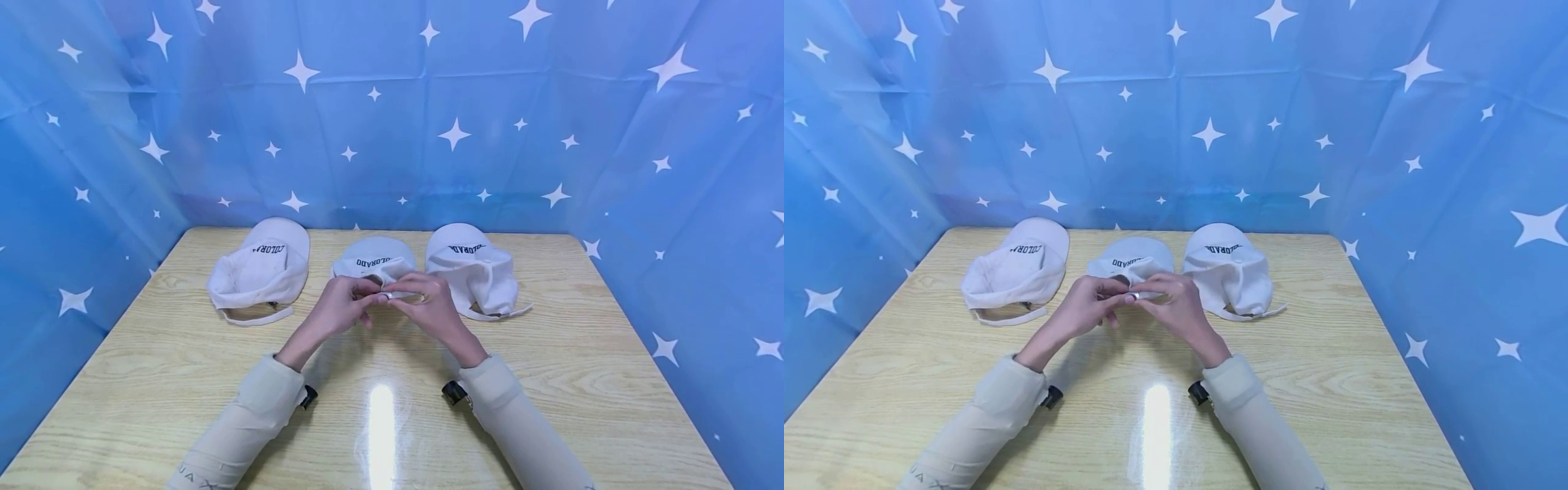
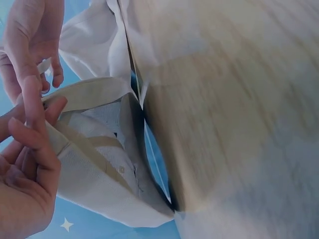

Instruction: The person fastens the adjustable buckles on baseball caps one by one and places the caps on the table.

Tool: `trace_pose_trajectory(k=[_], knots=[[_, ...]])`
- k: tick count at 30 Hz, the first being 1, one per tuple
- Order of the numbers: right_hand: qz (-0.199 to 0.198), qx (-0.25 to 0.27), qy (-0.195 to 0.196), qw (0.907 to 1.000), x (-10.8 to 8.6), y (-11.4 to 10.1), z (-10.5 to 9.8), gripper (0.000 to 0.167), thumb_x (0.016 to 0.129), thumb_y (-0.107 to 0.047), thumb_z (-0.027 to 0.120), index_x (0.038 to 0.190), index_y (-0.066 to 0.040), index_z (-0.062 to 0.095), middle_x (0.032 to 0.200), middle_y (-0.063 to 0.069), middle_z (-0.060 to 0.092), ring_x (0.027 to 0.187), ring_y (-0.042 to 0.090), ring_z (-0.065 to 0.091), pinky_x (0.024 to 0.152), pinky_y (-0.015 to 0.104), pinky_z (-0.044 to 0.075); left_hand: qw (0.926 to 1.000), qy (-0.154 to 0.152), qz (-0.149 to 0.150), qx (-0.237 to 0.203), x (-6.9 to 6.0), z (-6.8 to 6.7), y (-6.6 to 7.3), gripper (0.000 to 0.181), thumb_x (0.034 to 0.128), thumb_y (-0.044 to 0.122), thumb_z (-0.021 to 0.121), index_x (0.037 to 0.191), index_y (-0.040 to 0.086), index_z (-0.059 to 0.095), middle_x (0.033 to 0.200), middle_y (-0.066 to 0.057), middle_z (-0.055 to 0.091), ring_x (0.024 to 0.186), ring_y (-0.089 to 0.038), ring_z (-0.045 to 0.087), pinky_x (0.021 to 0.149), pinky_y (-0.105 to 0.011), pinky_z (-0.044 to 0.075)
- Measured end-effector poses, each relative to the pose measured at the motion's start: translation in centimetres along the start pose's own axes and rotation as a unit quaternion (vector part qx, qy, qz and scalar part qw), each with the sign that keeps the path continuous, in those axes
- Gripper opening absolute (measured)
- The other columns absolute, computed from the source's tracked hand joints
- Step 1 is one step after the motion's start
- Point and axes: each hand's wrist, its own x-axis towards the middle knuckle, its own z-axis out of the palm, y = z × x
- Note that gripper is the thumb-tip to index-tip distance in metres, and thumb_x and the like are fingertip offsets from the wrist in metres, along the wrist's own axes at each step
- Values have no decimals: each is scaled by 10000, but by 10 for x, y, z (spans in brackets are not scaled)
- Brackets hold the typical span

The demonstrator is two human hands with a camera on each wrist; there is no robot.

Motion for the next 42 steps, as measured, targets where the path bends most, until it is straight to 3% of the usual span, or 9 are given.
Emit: trace_pose_trajectory(k=[13,17,21,25,28,31,33,35,42], knots=[[233,-385,-321,9985,0,-1,-2,263,749,-78,917,986,-83,802,960,45,799,937,216,754,872,360,587,9998,158,57,-63,-1,2,-2,160,967,196,733,1046,62,772,945,-131,795,674,-392,739,626,-273,547],[838,-379,-489,9946,-1,1,-9,356,718,-146,950,1015,-95,760,1009,38,782,953,193,727,867,358,579,9996,265,57,-14,0,2,-3,130,955,193,737,1001,75,764,866,-66,779,679,-384,737,585,-263,502],[1808,-345,-616,9810,0,2,-15,368,750,-220,939,985,-103,682,957,42,729,876,202,667,795,374,562,9994,329,83,14,1,2,-4,120,940,173,734,995,68,754,876,-108,769,657,-339,732,583,-271,516],[2691,-293,-848,9589,1,3,-18,394,793,-333,897,972,-105,630,904,47,682,819,207,629,727,326,521,9986,463,193,143,0,3,-5,123,930,157,736,998,56,750,860,-115,760,589,-238,708,576,-264,521],[3209,164,-1377,9369,1,4,-19,383,848,-398,836,963,-75,665,869,66,676,794,188,628,698,297,517,9980,571,233,149,0,3,-5,136,926,161,750,1003,49,749,836,-105,757,552,-187,686,550,-251,501],[3598,1231,-2002,9029,0,4,-18,353,941,-360,743,1011,-16,710,917,128,712,842,224,669,730,338,572,9976,630,286,90,0,3,-5,145,930,164,755,1003,39,749,831,-109,761,540,-179,678,536,-259,501],[3861,1979,-2194,8738,-2,5,-15,326,977,-315,704,1067,-2,725,960,133,735,888,233,689,778,374,599,9972,676,317,67,0,3,-5,140,931,164,758,993,40,749,824,-108,760,538,-172,672,537,-270,513],[4114,2581,-2050,8498,-3,6,-11,269,982,-246,699,1131,-25,730,1004,89,749,947,212,692,840,387,599,9969,710,349,52,0,3,-5,132,931,163,760,982,41,750,826,-115,760,541,-176,673,546,-280,531],[4784,3677,-762,7938,-9,7,6,176,939,-106,726,1110,-139,747,976,-64,738,905,114,682,842,298,555,9967,746,331,27,0,1,-2,136,939,179,761,971,47,749,841,-185,761,582,-312,700,504,-253,477]])
